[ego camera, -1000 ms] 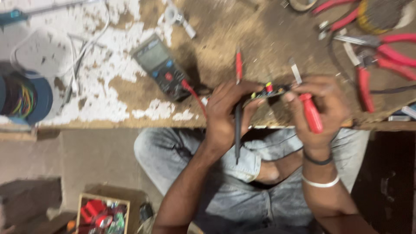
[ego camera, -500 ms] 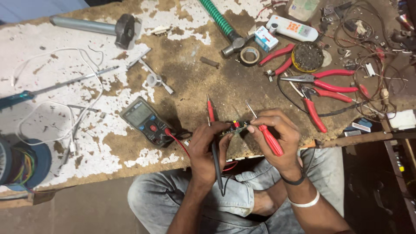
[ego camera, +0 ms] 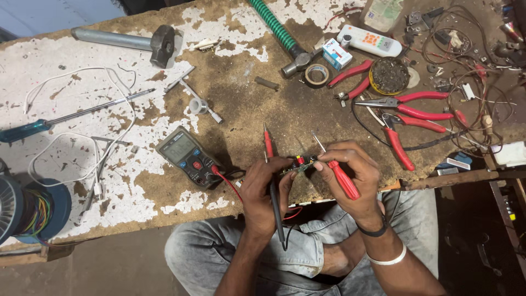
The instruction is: The person uses a screwdriver to scrape and clean traces on a green circuit board, then uses multimeter probes to test continuity at various points. The person flips the board over to inspect the other side and continues testing with the probes.
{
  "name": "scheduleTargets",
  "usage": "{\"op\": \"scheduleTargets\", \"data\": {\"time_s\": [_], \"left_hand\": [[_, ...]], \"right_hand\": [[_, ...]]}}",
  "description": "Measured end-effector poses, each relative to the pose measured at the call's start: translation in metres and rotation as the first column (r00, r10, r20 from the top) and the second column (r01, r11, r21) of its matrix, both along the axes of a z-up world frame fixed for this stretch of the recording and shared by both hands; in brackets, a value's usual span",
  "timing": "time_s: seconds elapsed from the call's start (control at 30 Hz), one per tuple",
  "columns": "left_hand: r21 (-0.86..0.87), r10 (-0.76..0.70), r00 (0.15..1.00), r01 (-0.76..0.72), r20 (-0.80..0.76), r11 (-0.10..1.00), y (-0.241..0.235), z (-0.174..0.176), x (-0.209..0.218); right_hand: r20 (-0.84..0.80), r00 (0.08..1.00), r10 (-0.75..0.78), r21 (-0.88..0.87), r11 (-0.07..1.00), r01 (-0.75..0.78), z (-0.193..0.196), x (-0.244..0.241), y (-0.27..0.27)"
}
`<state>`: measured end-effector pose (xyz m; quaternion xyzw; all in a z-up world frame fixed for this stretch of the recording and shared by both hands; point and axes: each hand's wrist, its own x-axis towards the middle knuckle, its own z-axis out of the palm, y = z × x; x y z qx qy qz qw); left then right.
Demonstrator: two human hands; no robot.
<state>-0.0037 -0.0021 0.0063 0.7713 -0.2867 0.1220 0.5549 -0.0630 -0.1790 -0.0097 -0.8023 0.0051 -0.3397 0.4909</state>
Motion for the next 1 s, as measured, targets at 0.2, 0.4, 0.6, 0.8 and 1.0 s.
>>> {"op": "scheduleTargets", "data": {"time_s": [0.2,0.4,0.6,0.8,1.0], "left_hand": [[0.019,0.007,1.000,-0.007,-0.014,1.000,0.0002,-0.0015,-0.0004],[0.017,0.010,1.000,-0.010,-0.007,1.000,-0.0005,-0.0003,-0.0008],[0.015,0.009,1.000,-0.008,-0.028,1.000,-0.0005,0.0000,-0.0010],[-0.001,0.001,1.000,-0.001,0.002,1.000,-0.0011,0.0000,-0.0010],[-0.005,-0.004,1.000,0.004,-0.025,1.000,-0.0016,-0.0009,-0.0010]], "right_hand": [[0.002,1.000,-0.001,-0.011,1.000,0.001,-0.0001,0.0001,-0.0005],[-0.004,1.000,-0.002,-0.012,1.000,0.002,0.0008,-0.0003,-0.0004],[0.001,1.000,0.004,-0.001,1.000,-0.004,-0.0007,0.0001,-0.0008],[-0.011,1.000,0.005,0.004,1.000,-0.005,-0.0011,-0.0006,-0.0016],[0.003,1.000,0.002,-0.008,1.000,-0.002,0.0001,0.0000,-0.0015]]}}
